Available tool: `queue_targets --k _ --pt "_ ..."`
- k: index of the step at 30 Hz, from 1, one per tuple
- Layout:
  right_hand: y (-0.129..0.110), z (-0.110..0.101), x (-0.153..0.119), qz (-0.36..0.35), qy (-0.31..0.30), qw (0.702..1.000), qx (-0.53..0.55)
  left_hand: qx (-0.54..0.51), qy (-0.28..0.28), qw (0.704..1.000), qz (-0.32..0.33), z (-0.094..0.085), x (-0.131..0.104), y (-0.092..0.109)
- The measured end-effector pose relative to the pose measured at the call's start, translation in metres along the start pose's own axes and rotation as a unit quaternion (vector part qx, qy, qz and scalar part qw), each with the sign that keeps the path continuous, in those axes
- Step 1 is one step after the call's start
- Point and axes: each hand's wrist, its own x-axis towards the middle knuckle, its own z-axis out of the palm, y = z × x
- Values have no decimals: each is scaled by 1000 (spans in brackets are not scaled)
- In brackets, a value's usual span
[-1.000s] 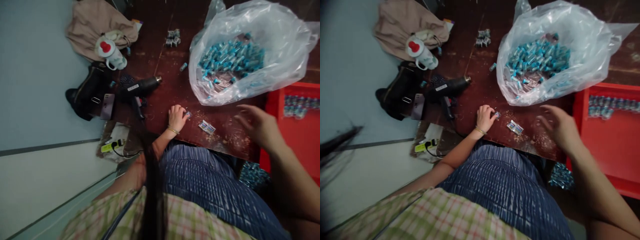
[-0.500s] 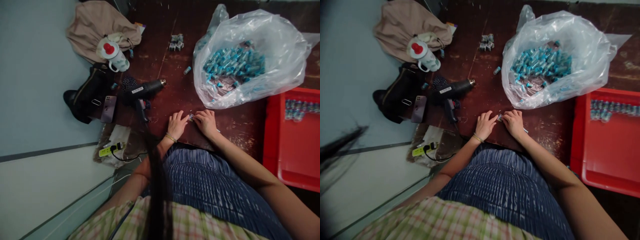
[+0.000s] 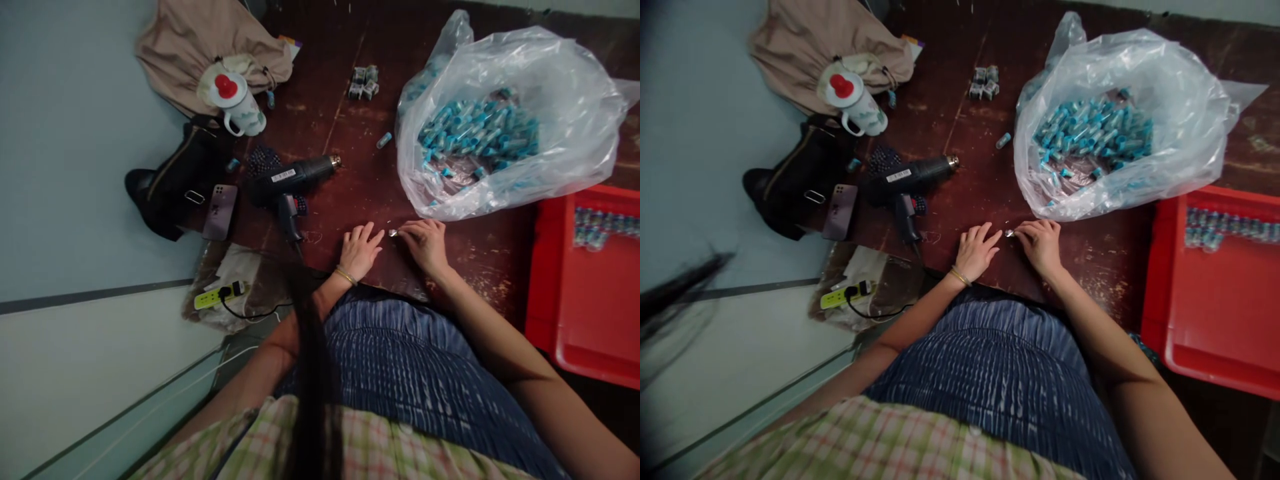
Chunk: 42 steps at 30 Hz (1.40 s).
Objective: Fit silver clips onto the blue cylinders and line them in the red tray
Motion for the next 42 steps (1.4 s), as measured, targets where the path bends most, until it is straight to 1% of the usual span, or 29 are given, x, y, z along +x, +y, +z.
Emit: queue_targets --k 2,3,4,6,8,9,11,13,14,15,16,18,20,21,23,25,27,28,29,30,31,32,33,34,35,37,38,40,42 --pt "-5 -13 -2 2 31 999 9 -74 31 997 -15 1 3 1" --pt "-9 -19 -4 -2 39 999 6 -132 49 990 -26 1 5 2" --pt "-13 -25 -7 -8 43 999 1 -203 64 976 -36 2 8 4" --pt "-22 -32 -12 -19 32 999 -5 -355 79 930 -56 6 15 8" --pt "-26 -34 -17 -12 22 1000 18 -470 82 876 -79 11 23 15" --pt "-26 -34 -18 3 22 999 49 -503 82 856 -91 13 27 18" --pt "-18 -29 -17 51 13 988 147 -534 80 834 -113 17 32 25" --pt "-5 -24 -14 102 -7 965 240 -537 81 829 -129 18 34 28" --pt "2 -21 -12 120 -14 957 263 -532 89 831 -139 17 35 29" --pt "9 -20 -10 126 -20 957 260 -523 99 833 -150 16 35 28" --pt "15 -20 -7 122 -19 965 232 -513 112 836 -161 13 35 27" --pt "22 -23 -4 91 -7 986 142 -489 127 845 -178 7 35 24" --pt "20 -30 -1 62 -1 994 86 -466 124 860 -169 0 34 23" --pt "16 -33 0 51 -3 995 91 -456 119 868 -154 -3 35 24" --pt "4 -38 2 39 -22 989 144 -450 104 879 -118 -6 37 29" --pt "-8 -39 5 38 -38 978 200 -461 89 877 -99 -7 41 36" --pt "-13 -41 12 41 -44 972 226 -481 75 867 -108 -6 47 42" --pt "-12 -45 19 39 -46 971 230 -491 67 861 -117 -6 51 44" --pt "-6 -51 27 37 -42 972 228 -500 59 855 -124 -5 55 46" --pt "3 -60 39 40 -25 975 217 -507 49 851 -127 -6 58 46" --pt "15 -73 53 51 12 980 191 -512 41 848 -127 -6 61 46" --pt "31 -87 70 70 61 984 149 -515 34 847 -125 -7 63 46" --pt "49 -103 88 97 118 984 89 -517 27 847 -124 -7 64 46" --pt "68 -118 106 117 154 981 5 -518 21 846 -125 -8 65 45" --pt "86 -132 123 134 153 976 -80 -519 16 845 -128 -8 65 45" --pt "116 -150 150 168 108 959 -202 -522 11 841 -140 -8 63 44" --pt "128 -154 159 175 78 952 -240 -526 10 838 -145 -7 61 44" --pt "142 -155 167 174 37 944 -279 -538 15 829 -150 -6 58 42" --pt "148 -152 169 160 23 940 -300 -553 18 818 -157 -5 55 40"
